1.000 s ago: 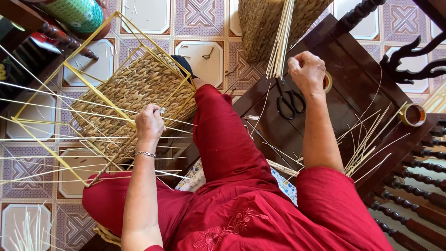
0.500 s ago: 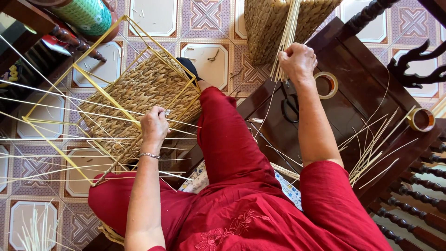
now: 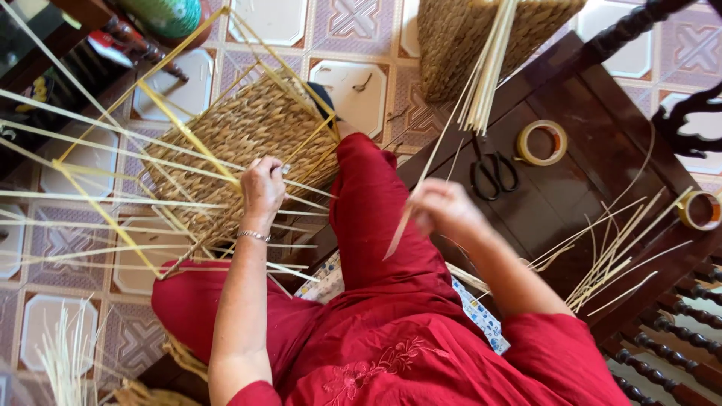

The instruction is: The person weaves a basket by wrapping and threading dried plant strips around a wire frame by hand.

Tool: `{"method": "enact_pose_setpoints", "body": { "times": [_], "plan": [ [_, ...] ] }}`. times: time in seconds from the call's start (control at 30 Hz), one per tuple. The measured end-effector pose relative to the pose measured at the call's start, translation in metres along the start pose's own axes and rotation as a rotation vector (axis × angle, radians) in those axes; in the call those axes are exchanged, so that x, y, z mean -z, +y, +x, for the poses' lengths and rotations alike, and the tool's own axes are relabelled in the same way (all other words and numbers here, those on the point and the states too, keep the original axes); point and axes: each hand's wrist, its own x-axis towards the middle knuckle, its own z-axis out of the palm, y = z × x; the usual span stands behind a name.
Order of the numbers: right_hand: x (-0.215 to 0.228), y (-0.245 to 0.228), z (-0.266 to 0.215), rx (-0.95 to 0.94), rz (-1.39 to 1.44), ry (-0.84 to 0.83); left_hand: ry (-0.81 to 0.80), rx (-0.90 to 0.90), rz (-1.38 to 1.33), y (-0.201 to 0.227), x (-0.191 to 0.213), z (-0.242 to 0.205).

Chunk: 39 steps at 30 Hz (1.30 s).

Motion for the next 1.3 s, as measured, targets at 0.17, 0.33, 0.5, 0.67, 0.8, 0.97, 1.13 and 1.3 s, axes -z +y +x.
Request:
{"method": "enact_pose_setpoints", "body": {
  "times": [0.17, 0.33, 0.5, 0.67, 0.8, 0.97, 1.13, 1.3],
  "plan": [
    [-0.107, 0.048, -0.026, 0.392, -0.396, -0.282, -0.028, 0.065, -0.143, -0.003, 0.0, -0.001],
    [-0.159, 0.063, -0.014, 0.792, -0.895, -0.679, -0.036, 0.096, -0.299, -0.014, -0.002, -0.004],
    [-0.165, 0.058, 0.044, 0.411, -0.465, -0.624, -0.147, 0.206, -0.793, -0.041, 0.0, -0.005],
    [-0.146, 0.04, 0.11, 0.117, -0.688, -0.512, -0.281, 0.274, -0.934, -0.033, 0.022, -0.004],
    [-0.141, 0.031, 0.141, -0.202, -0.787, -0.589, -0.305, 0.264, -0.896, -0.015, 0.037, -0.008],
    [-0.132, 0.041, 0.149, -0.157, -0.816, -0.606, -0.18, 0.2, -0.763, -0.018, 0.016, -0.009],
    [-0.136, 0.065, 0.176, 0.245, -0.451, -0.204, -0.138, 0.194, -0.717, -0.02, 0.016, -0.009],
    [-0.155, 0.086, 0.206, 0.052, -0.081, -0.193, -0.12, 0.251, -0.751, -0.009, 0.03, -0.01]
  ]
}}
